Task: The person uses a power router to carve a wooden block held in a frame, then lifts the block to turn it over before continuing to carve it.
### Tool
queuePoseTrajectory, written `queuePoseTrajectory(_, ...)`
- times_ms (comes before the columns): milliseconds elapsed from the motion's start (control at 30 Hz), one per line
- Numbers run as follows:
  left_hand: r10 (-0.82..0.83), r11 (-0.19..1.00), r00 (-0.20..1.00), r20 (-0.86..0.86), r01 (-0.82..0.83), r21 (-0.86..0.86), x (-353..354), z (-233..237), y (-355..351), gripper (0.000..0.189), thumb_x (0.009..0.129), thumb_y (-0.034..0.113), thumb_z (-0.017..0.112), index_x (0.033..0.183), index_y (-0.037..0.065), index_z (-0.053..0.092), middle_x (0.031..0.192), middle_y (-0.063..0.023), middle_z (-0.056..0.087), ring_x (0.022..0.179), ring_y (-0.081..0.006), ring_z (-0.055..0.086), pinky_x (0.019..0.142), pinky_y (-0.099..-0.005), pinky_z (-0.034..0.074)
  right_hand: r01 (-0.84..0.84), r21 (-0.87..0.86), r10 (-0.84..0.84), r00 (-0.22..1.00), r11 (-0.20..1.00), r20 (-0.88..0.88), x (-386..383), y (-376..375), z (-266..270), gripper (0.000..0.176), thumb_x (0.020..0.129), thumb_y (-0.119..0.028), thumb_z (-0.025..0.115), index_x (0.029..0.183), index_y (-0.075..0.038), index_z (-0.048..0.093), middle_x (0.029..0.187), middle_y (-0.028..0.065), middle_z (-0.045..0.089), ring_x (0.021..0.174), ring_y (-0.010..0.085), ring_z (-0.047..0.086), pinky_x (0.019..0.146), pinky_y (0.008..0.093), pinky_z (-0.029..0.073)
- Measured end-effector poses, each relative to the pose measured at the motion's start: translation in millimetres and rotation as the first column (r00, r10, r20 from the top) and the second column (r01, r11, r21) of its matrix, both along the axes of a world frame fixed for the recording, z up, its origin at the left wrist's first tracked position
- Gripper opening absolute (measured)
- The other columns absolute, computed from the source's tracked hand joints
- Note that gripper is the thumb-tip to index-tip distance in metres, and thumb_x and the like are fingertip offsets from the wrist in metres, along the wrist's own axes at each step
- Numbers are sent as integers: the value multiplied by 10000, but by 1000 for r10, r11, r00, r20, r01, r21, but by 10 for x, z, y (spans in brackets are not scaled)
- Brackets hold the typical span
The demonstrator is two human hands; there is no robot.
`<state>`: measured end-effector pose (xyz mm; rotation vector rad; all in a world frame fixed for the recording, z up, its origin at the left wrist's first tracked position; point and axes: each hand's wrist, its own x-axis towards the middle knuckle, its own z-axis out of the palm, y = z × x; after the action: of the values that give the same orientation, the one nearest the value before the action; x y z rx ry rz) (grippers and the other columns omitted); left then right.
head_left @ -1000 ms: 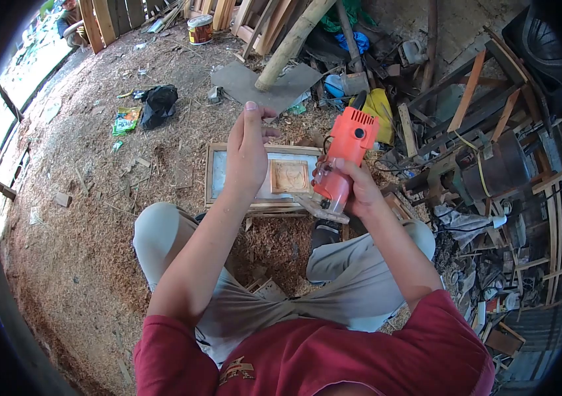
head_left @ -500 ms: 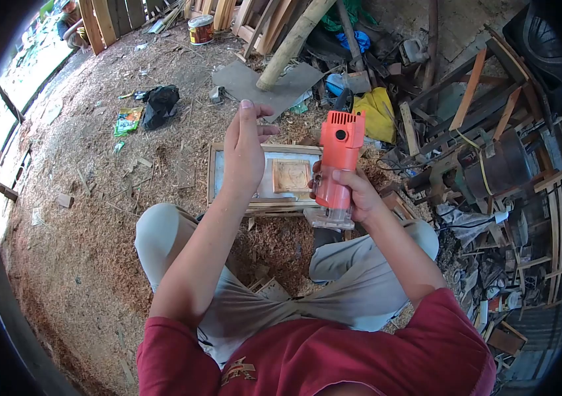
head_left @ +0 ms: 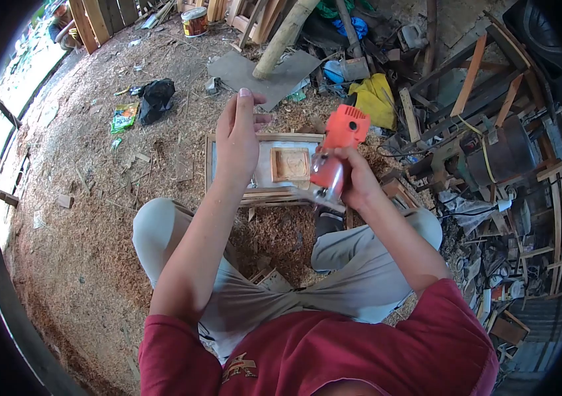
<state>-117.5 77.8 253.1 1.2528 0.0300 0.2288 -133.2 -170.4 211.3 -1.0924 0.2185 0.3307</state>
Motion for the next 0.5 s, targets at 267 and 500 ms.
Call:
queuePoseTrajectory(267,-1,999,1000,-1,1,50,14,-14,10,475,1125,450,450,1230,28,642,1231,-85,669,981,-173,671,906,-349,496,75,-12,-75,997,997,-15,244,-333,-213,349,962,-316,727,1160,-45,632,1034,117,693,954,256,707,866,451,606)
queuePoseTrajectory(500,22,946,998,-51,-4,323,399,-549,-160,409,1091,355,506,1185,-6,672,1123,-113,711,989,-237,677,884,-367,503,341,-146,-224,828,929,513,382,-84,7,254,908,-96,763,1122,-47,636,1067,83,712,979,205,716,860,389,605)
